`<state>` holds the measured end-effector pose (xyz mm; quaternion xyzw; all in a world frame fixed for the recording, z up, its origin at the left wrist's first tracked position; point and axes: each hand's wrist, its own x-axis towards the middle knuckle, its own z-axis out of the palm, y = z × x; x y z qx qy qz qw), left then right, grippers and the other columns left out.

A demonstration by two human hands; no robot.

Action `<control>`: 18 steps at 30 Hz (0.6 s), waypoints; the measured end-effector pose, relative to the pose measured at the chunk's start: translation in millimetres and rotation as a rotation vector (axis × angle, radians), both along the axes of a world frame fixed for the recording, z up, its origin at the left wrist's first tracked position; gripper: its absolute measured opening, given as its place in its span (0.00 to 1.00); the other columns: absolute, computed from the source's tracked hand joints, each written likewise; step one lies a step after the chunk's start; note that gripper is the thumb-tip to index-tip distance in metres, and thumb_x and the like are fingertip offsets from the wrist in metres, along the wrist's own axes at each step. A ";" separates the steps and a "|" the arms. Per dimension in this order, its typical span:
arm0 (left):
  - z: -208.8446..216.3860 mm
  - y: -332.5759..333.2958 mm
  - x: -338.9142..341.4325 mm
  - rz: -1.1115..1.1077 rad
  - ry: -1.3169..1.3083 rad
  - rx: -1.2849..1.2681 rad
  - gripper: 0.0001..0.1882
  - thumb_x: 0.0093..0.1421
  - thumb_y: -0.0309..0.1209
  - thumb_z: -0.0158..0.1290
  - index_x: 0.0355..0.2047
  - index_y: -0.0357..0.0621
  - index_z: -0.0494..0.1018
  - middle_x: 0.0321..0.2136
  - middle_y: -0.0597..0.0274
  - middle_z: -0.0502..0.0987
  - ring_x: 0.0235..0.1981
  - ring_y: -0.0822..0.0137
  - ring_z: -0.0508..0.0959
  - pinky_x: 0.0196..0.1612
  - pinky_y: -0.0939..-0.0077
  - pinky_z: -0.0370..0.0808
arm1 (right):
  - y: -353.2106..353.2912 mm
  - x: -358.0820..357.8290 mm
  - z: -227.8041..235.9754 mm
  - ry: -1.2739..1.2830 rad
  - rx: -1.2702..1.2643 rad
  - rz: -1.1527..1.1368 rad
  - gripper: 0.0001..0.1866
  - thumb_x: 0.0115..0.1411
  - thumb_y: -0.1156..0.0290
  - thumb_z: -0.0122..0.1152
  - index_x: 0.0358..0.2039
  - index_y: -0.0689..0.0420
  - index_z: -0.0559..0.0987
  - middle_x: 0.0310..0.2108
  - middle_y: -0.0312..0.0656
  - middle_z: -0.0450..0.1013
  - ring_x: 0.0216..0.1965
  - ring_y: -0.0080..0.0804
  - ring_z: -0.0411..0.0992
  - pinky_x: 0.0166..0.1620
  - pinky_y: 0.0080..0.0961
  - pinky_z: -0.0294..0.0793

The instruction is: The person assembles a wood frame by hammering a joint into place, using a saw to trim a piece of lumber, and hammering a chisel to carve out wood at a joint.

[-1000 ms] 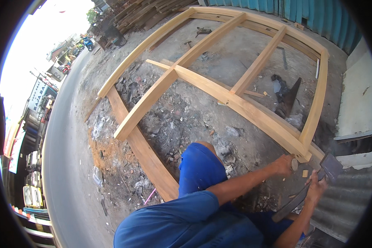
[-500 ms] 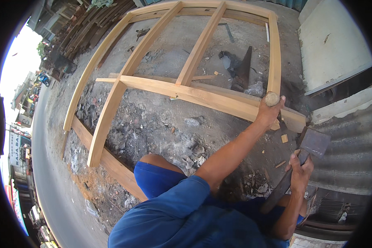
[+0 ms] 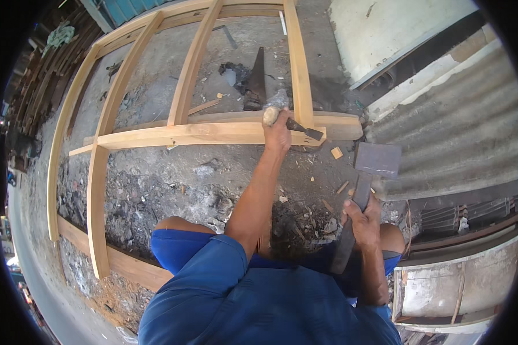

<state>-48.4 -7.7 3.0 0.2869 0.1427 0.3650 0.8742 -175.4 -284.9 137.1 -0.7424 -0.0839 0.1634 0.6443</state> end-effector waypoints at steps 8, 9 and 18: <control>5.6 -9.0 9.1 0.056 0.022 0.035 0.07 0.59 0.18 0.57 0.35 0.42 0.72 0.29 0.69 0.75 0.28 0.74 0.75 0.34 0.79 0.72 | 3.8 9.4 75.7 -0.472 0.001 -0.080 0.18 0.62 0.66 0.65 0.45 0.64 0.71 0.24 0.38 0.72 0.22 0.22 0.71 0.26 0.20 0.70; 5.5 -10.4 8.7 0.046 0.032 0.046 0.08 0.59 0.18 0.57 0.36 0.42 0.72 0.28 0.69 0.75 0.28 0.74 0.75 0.34 0.79 0.72 | 7.6 9.4 88.6 -0.511 0.006 -0.104 0.18 0.62 0.66 0.64 0.46 0.65 0.70 0.24 0.38 0.72 0.22 0.22 0.71 0.27 0.20 0.70; -0.1 -12.6 14.9 0.126 0.046 0.175 0.15 0.60 0.17 0.57 0.44 0.41 0.66 0.35 0.64 0.73 0.34 0.73 0.75 0.40 0.78 0.74 | 24.8 19.8 158.5 -0.799 0.203 -0.140 0.25 0.62 0.64 0.63 0.53 0.65 0.68 0.24 0.41 0.69 0.22 0.30 0.69 0.29 0.27 0.71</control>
